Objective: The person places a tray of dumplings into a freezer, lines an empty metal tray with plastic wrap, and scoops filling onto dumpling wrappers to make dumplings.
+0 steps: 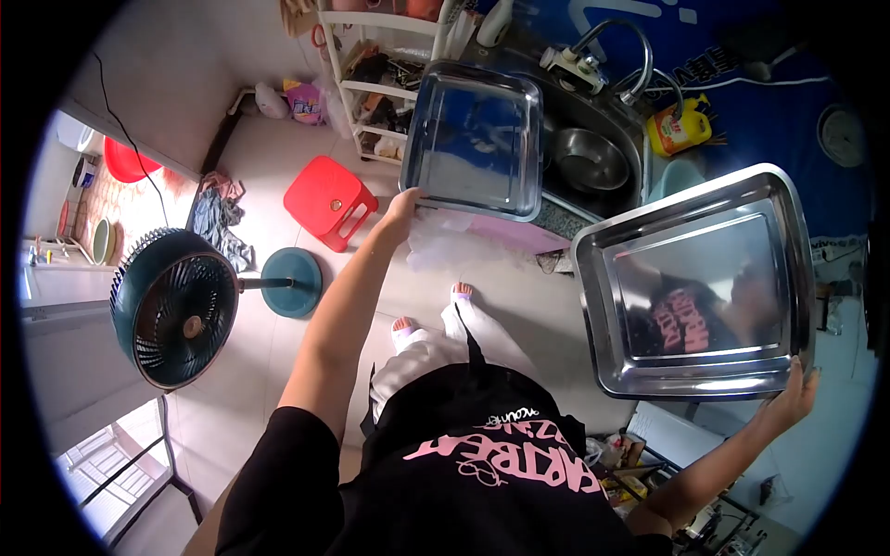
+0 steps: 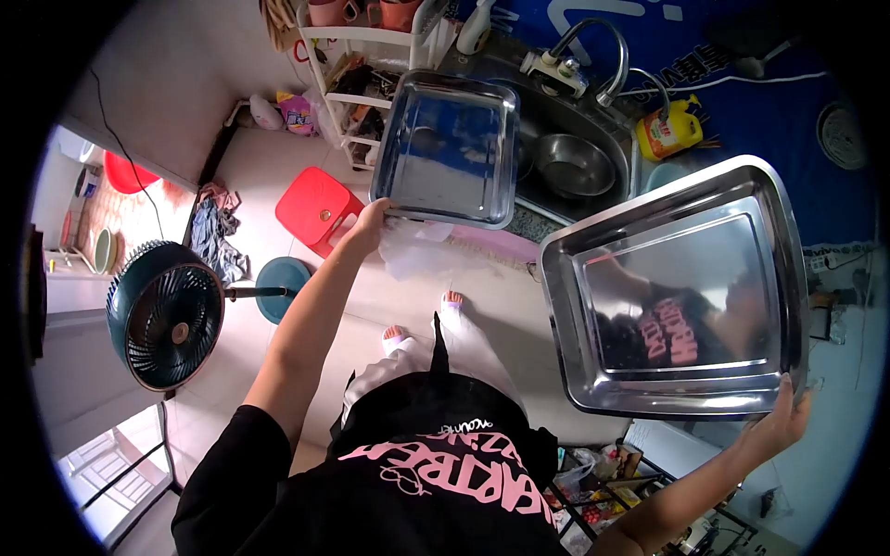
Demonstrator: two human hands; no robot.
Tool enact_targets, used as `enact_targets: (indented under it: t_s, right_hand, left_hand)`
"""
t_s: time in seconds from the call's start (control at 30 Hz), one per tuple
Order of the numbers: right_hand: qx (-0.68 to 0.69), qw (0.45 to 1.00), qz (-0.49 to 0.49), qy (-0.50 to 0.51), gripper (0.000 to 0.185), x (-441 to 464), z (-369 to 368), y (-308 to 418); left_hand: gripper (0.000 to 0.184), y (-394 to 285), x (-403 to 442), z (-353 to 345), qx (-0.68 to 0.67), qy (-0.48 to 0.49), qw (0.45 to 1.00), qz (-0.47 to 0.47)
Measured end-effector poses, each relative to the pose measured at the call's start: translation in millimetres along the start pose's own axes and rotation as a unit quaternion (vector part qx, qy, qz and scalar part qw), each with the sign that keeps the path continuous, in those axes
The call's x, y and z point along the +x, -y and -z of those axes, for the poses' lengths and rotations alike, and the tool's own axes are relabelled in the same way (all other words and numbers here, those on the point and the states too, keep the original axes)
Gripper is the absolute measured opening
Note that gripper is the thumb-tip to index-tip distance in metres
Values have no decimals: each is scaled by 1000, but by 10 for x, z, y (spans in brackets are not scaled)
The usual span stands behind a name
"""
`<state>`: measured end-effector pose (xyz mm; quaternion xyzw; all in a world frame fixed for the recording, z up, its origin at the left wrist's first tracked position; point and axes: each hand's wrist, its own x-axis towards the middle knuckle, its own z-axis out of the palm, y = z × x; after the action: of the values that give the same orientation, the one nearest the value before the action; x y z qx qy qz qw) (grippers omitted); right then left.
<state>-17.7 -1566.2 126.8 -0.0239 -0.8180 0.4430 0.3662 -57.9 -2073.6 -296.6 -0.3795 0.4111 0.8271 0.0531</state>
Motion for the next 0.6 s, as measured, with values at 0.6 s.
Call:
enact_targets:
  t_s: [0.6]
  right_hand:
    - [-78, 995, 49, -29, 8, -149, 53, -61]
  left_hand:
    - [82, -162, -493, 266, 158, 89, 983, 11]
